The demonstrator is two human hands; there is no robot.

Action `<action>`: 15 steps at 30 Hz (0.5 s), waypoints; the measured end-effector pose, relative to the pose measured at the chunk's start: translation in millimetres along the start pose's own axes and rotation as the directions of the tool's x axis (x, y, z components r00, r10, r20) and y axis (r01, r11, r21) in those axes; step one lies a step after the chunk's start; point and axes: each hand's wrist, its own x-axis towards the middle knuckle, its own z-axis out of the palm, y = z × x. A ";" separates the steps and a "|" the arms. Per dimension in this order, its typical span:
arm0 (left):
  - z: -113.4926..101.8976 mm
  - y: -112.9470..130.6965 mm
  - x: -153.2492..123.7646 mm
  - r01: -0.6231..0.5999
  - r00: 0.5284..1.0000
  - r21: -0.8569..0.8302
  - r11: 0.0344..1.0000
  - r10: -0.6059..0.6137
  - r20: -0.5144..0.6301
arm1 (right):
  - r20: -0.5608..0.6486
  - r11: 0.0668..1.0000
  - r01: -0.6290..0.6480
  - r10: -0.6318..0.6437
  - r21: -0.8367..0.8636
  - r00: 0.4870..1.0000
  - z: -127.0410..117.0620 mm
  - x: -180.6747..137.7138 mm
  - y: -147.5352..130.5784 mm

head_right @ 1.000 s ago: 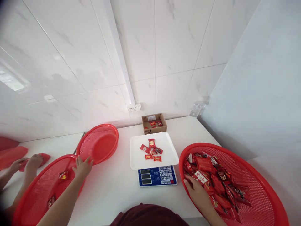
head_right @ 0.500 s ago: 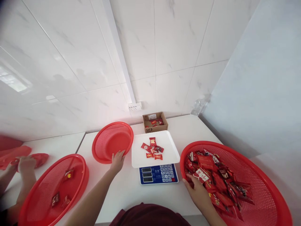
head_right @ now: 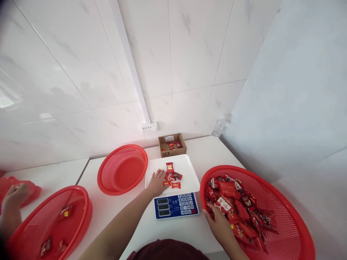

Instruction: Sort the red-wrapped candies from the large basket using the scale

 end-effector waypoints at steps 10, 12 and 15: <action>3.4 -0.3 -2.6 0.102 0.995 0.086 0.991 -0.103 -0.001 | -0.029 1.000 0.005 -0.004 0.023 1.000 3.1 2.4 5.4; 2.8 -2.5 -3.4 0.156 0.988 0.069 0.985 -0.155 -0.021 | -0.028 0.999 0.008 -0.007 0.036 1.000 2.5 2.7 5.9; -8.2 -12.4 -3.8 0.260 0.961 0.018 0.965 -0.257 -0.104 | -0.029 0.999 0.002 -0.001 0.052 1.000 0.9 2.9 5.0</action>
